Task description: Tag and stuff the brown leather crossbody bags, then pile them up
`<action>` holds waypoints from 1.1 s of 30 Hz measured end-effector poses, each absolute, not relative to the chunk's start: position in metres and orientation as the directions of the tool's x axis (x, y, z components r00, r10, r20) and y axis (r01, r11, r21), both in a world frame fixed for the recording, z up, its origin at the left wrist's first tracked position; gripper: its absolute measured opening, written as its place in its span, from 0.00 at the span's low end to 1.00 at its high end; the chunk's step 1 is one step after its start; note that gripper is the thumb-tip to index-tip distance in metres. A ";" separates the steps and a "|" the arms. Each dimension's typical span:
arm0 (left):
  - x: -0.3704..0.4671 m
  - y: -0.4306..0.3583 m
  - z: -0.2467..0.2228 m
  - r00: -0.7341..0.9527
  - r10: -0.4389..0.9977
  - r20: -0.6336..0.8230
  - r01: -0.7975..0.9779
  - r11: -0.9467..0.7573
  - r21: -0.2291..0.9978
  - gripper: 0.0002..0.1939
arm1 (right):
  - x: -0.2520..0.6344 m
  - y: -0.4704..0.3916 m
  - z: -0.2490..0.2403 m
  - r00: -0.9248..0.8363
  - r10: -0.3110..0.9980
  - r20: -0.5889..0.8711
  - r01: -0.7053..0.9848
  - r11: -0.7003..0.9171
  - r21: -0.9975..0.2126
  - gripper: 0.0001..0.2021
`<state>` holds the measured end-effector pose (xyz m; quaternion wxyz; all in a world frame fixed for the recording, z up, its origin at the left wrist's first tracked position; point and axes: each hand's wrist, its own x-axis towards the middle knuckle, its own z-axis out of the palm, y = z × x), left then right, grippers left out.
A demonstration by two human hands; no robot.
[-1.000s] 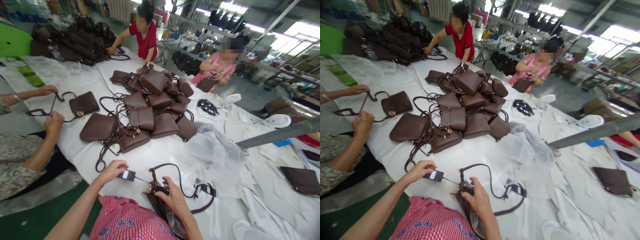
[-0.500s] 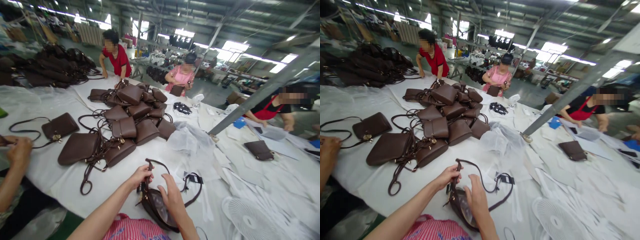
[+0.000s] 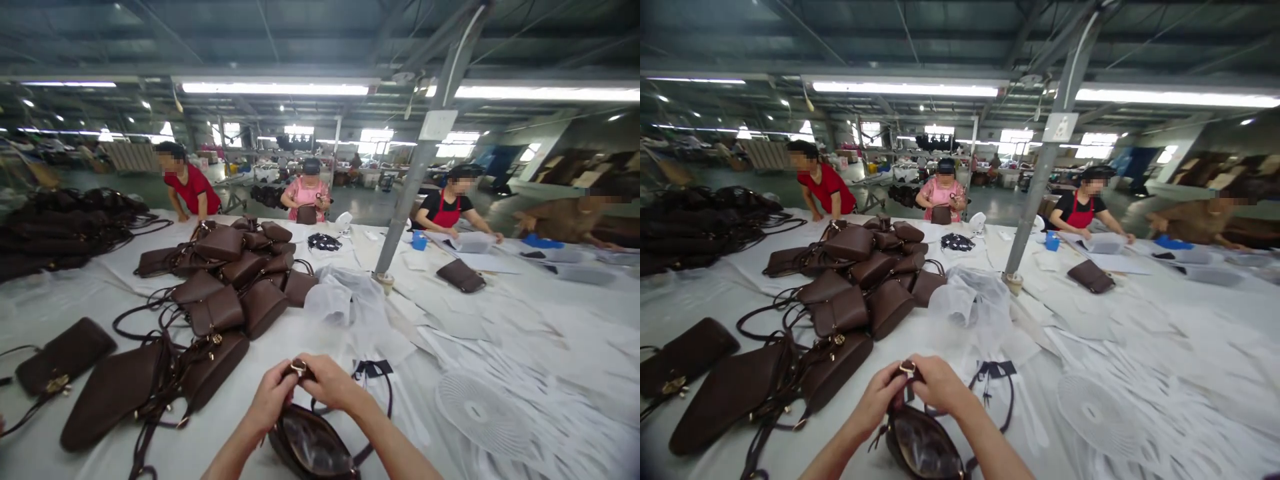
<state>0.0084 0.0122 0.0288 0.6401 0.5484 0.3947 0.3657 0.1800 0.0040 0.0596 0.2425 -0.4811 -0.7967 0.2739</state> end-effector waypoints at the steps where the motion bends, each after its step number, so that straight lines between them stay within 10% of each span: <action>1: 0.008 0.017 0.030 0.344 0.924 -0.164 -0.215 0.248 0.945 0.09 | 0.182 0.000 0.061 -0.393 0.916 0.081 0.642 0.336 -0.689 0.10; 5: -0.015 0.040 0.036 0.208 0.903 -0.377 -0.747 0.395 0.535 0.16 | 0.211 -0.026 0.049 -0.269 0.962 0.045 0.689 0.224 -0.690 0.09; 10: -0.047 0.059 0.029 0.159 0.866 -0.473 -0.896 0.328 0.301 0.21 | 0.273 -0.069 0.006 -0.283 0.958 0.055 0.840 0.275 -0.468 0.14; 18: 0.000 0.048 0.035 0.395 0.866 -0.307 -0.415 0.467 0.781 0.13 | 0.222 -0.039 0.065 -0.256 0.965 -0.057 0.966 0.252 -0.061 0.10; 26: 0.014 0.037 0.039 0.557 0.757 -0.340 -0.073 0.452 0.889 0.18 | 0.168 0.029 0.090 -0.287 0.955 -0.077 0.955 0.279 -0.102 0.16; 30: -0.024 0.052 0.034 0.419 0.881 -0.220 0.144 0.175 0.974 0.14 | 0.214 0.032 0.084 -0.237 0.968 -0.086 0.967 0.226 -0.116 0.11; 33: -0.039 0.062 0.022 0.217 0.930 -0.296 -0.055 0.315 0.948 0.17 | 0.239 0.023 0.075 -0.153 0.988 -0.010 0.982 0.151 -0.115 0.09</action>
